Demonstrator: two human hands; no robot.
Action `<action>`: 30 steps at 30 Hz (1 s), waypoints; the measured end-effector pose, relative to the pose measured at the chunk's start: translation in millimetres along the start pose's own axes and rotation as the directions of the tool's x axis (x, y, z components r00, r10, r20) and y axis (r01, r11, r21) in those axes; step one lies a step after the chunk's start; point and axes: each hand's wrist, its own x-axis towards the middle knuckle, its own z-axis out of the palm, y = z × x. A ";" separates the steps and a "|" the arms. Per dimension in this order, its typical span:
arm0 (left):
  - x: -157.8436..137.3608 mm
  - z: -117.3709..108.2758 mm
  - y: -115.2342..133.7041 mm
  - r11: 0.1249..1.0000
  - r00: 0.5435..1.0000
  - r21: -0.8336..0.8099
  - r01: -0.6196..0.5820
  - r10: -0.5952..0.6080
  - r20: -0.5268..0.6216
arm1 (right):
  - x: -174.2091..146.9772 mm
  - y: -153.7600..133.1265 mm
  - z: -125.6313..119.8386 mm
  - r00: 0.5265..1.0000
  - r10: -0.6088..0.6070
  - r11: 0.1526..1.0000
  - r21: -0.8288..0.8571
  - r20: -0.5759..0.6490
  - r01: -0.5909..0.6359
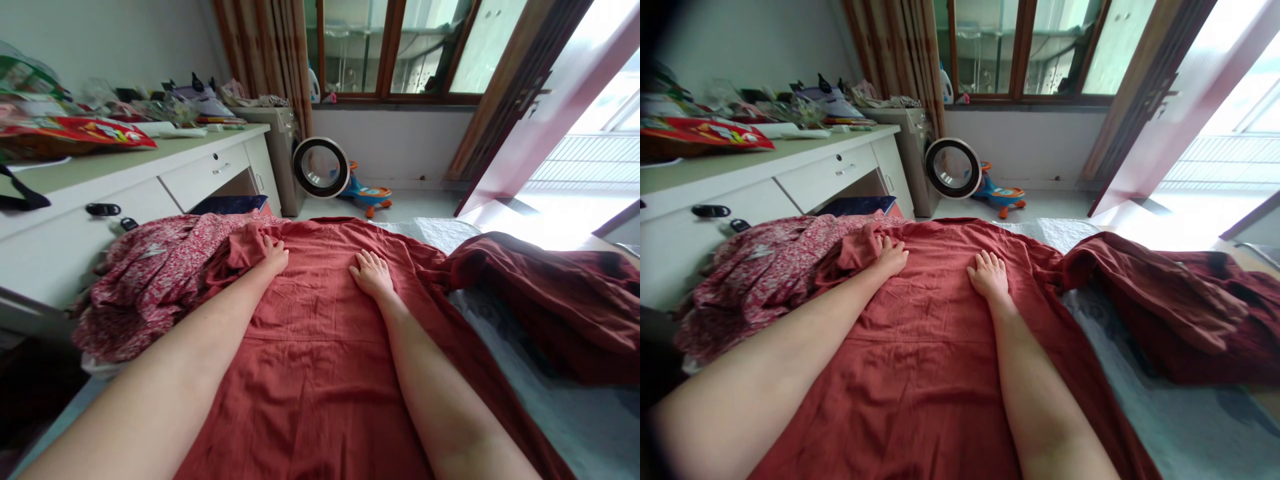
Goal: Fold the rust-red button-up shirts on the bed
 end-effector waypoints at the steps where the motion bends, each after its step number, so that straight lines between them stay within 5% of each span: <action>1: -0.2 -2.3 6.2 1.000 1.000 0.009 0.011 -0.011 -0.010 | 0.0 -0.3 -0.2 1.000 0.000 1.000 -0.001 -0.001 0.000; 3: -3.8 -6.9 26.1 1.000 0.999 0.021 0.008 -0.007 -0.040 | -0.4 -0.9 -0.5 1.000 0.001 1.000 -0.003 -0.004 -0.001; 6: -20.3 -4.0 66.1 0.954 0.948 -0.027 -0.298 0.293 -0.121 | -1.3 -1.8 -1.0 1.000 -0.002 1.000 -0.007 -0.007 0.002; 10: -43.9 16.7 94.1 0.861 0.865 -0.119 -0.495 0.501 0.030 | -1.8 -1.8 -1.7 1.000 0.003 1.000 -0.009 -0.008 -0.003; 16: -19.7 21.7 31.8 0.973 0.970 0.007 -0.231 0.230 0.076 | -0.4 -0.3 -2.8 1.000 0.010 1.000 0.007 0.016 -0.010; 19: -6.5 7.8 1.1 0.982 0.982 0.050 -0.182 0.179 0.056 | -0.5 -0.2 -2.9 1.000 0.008 1.000 0.009 0.012 -0.008; 24: -32.6 -9.8 8.9 0.969 0.972 0.074 -0.234 0.235 -0.002 | -0.7 -0.7 -3.3 1.000 0.006 1.000 0.011 0.017 -0.006; 27: -62.5 -7.4 21.7 0.910 0.911 0.047 -0.412 0.413 -0.004 | -0.1 -0.1 -3.1 1.000 0.009 1.000 0.015 0.028 -0.009; 30: -79.8 -4.9 17.1 0.895 0.899 0.095 -0.436 0.438 -0.002 | 0.8 0.8 -2.4 1.000 0.005 1.000 0.016 0.027 -0.006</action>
